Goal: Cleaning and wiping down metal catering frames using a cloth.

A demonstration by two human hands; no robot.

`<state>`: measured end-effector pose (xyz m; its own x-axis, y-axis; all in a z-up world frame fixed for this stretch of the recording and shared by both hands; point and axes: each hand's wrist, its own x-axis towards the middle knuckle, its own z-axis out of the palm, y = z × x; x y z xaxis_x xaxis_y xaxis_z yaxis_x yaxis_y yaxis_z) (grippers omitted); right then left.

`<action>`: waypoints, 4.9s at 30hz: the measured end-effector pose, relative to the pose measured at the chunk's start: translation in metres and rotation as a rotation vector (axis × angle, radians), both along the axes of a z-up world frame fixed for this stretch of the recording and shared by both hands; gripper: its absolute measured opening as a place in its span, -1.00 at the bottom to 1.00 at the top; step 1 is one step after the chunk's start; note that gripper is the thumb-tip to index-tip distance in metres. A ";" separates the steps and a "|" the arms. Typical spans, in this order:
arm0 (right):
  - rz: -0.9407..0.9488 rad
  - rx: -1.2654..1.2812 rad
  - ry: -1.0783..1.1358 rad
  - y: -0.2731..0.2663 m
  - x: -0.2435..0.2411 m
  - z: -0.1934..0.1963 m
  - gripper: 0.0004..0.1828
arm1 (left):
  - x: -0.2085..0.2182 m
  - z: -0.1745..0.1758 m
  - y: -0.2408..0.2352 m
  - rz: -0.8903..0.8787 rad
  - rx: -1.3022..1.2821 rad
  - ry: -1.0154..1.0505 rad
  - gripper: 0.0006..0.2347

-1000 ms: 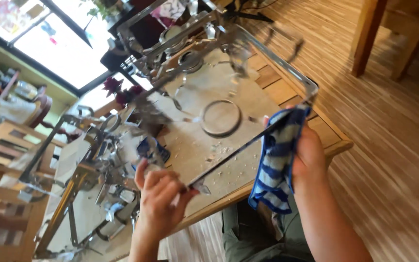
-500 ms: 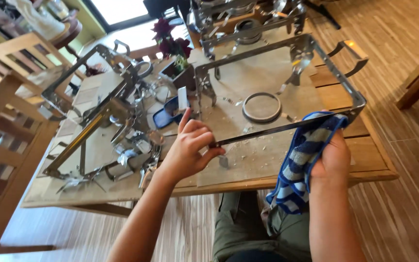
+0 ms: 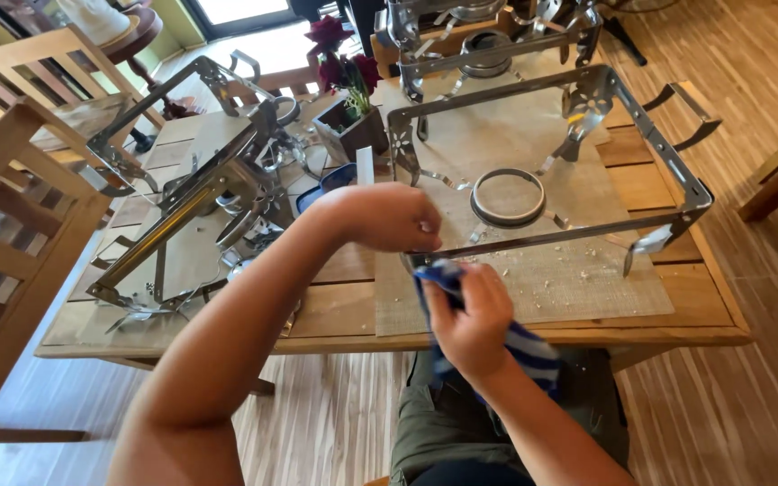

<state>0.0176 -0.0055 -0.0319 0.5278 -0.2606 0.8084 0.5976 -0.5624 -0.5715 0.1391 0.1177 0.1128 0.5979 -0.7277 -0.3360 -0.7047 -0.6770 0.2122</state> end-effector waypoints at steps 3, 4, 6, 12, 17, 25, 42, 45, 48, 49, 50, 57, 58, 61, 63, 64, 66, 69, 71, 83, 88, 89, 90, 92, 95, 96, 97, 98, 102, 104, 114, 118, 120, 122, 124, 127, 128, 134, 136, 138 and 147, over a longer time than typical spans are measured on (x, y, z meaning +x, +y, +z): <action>-0.028 -0.099 -0.029 0.008 0.003 0.009 -0.74 | 0.019 -0.009 -0.007 -0.029 0.108 0.068 -0.72; -0.025 -0.104 -0.028 0.009 0.002 0.011 -0.74 | 0.025 -0.011 -0.009 -0.025 0.102 0.070 -0.72; -0.064 -0.140 -0.022 0.011 0.001 0.015 -0.75 | 0.036 -0.015 -0.012 -0.069 0.191 0.149 -0.72; -0.101 -0.196 0.021 0.011 0.007 0.012 -0.73 | 0.048 -0.012 -0.020 -0.127 0.288 0.174 -0.73; -0.085 -0.084 0.068 0.016 0.008 0.005 -0.76 | 0.042 -0.014 -0.014 -0.120 0.217 0.172 -0.73; 0.390 0.279 0.381 -0.049 -0.030 -0.019 -0.92 | -0.025 0.006 0.003 0.012 -0.106 -0.151 -0.83; 0.440 0.647 0.821 -0.158 -0.055 -0.070 -0.88 | -0.149 -0.185 -0.033 0.667 -1.191 0.734 -0.81; 0.408 0.552 0.858 -0.167 -0.053 -0.049 -0.88 | -0.146 -0.186 -0.043 0.583 -1.088 0.409 -0.84; 0.431 0.451 0.859 -0.167 -0.059 -0.036 -0.87 | -0.151 -0.137 -0.074 0.140 -1.261 -0.168 -0.61; 0.427 0.451 0.857 -0.169 -0.060 -0.033 -0.87 | -0.153 -0.153 -0.078 0.135 -1.263 -0.167 -0.61; 0.461 0.376 0.856 -0.170 -0.061 -0.029 -0.88 | -0.154 -0.169 -0.081 0.133 -1.169 -0.160 -0.68; 0.290 0.176 0.655 -0.200 -0.075 -0.016 -0.85 | -0.162 -0.172 -0.078 0.258 -1.050 0.128 -0.78; 0.293 0.175 0.658 -0.197 -0.077 -0.023 -0.85 | -0.165 -0.166 -0.082 0.263 -1.050 0.129 -0.78; 0.141 0.291 0.785 -0.180 -0.086 -0.047 -0.89 | -0.167 -0.147 -0.095 0.338 -1.267 0.047 -0.85; 0.063 0.605 0.241 -0.156 -0.099 -0.071 -0.54 | -0.167 -0.136 -0.105 0.423 -1.262 -0.034 -0.86; 0.064 0.604 0.242 -0.160 -0.108 -0.117 -0.54 | -0.172 -0.137 -0.113 0.425 -1.263 -0.034 -0.86; 0.264 0.947 0.415 -0.168 -0.131 -0.211 -0.75 | -0.183 -0.139 -0.129 0.270 -1.221 0.036 -0.81; 0.531 1.407 0.509 -0.188 -0.143 -0.263 -0.65 | -0.199 -0.140 -0.151 0.088 -0.975 0.149 -0.76; 0.472 1.532 0.570 -0.195 -0.135 -0.250 -0.60 | -0.203 -0.134 -0.142 0.047 -1.028 0.122 -0.75; 0.471 1.427 0.722 -0.207 -0.149 -0.136 -0.40 | -0.157 -0.187 -0.060 0.289 -0.710 0.447 -0.84; 0.472 1.457 0.738 -0.216 -0.164 -0.149 -0.40 | -0.140 -0.341 -0.079 0.291 -0.545 0.311 -0.85; 0.475 1.464 0.739 -0.219 -0.166 -0.153 -0.39 | -0.138 -0.362 -0.091 0.307 -0.659 0.215 -0.87; 0.478 1.470 0.739 -0.221 -0.166 -0.154 -0.39 | -0.135 -0.383 -0.103 0.323 -0.772 0.117 -0.89; 0.489 1.476 0.737 -0.231 -0.165 -0.162 -0.39 | -0.125 -0.404 -0.136 0.306 -0.808 0.082 -0.87; 0.507 1.483 0.736 -0.253 -0.169 -0.182 -0.38 | -0.115 -0.421 -0.180 0.262 -0.841 -0.034 -0.80; 0.512 1.484 0.734 -0.259 -0.170 -0.190 -0.38 | -0.112 -0.424 -0.195 0.230 -0.839 -0.115 -0.75; 0.515 1.484 0.730 -0.279 -0.188 -0.216 -0.38 | -0.110 -0.428 -0.202 0.223 -0.841 -0.113 -0.75; 0.519 1.485 0.727 -0.296 -0.208 -0.240 -0.38 | -0.109 -0.432 -0.209 0.212 -0.793 -0.129 -0.74; 0.501 1.487 0.691 -0.330 -0.260 -0.271 -0.37 | -0.099 -0.460 -0.223 0.151 -0.806 -0.164 -0.76; 0.481 1.492 0.664 -0.338 -0.280 -0.282 -0.37 | -0.099 -0.445 -0.226 0.103 -0.809 -0.233 -0.74; 0.531 1.501 0.632 -0.347 -0.201 -0.188 -0.35 | -0.152 -0.311 -0.195 0.069 -0.915 0.333 -0.97; 0.559 1.509 0.625 -0.319 -0.184 -0.138 -0.34 | -0.161 -0.242 -0.187 0.057 -1.047 0.364 -0.96; 0.607 1.506 0.633 -0.310 -0.173 -0.131 -0.34 | -0.161 -0.219 -0.182 0.114 -1.124 0.357 -0.94; 0.630 1.515 0.638 -0.305 -0.189 -0.168 -0.33 | -0.168 -0.199 -0.179 0.099 -1.168 0.302 -0.92; 0.672 1.497 0.629 -0.305 -0.192 -0.196 -0.33 | -0.165 -0.182 -0.183 0.069 -1.225 0.220 -0.90; 0.767 1.479 0.657 -0.289 -0.193 -0.232 -0.32 | -0.163 -0.169 -0.178 0.033 -1.213 -0.005 -0.87; 0.802 1.471 0.666 -0.284 -0.191 -0.239 -0.32 | -0.161 -0.166 -0.176 0.035 -1.161 -0.074 -0.87; 0.692 1.645 0.743 -0.253 -0.145 -0.200 -0.44 | -0.153 -0.151 -0.151 0.084 -1.011 -0.295 -0.84; 0.744 1.622 0.756 -0.241 -0.135 -0.175 -0.46 | -0.154 -0.144 -0.145 0.061 -0.990 -0.342 -0.81; 0.719 1.530 0.729 -0.233 -0.128 -0.159 -0.51 | -0.153 -0.134 -0.140 0.016 -0.925 -0.425 -0.75; 1.004 1.612 0.381 -0.178 -0.066 -0.040 -0.51 | -0.125 -0.075 -0.096 0.072 -0.980 -0.647 -0.70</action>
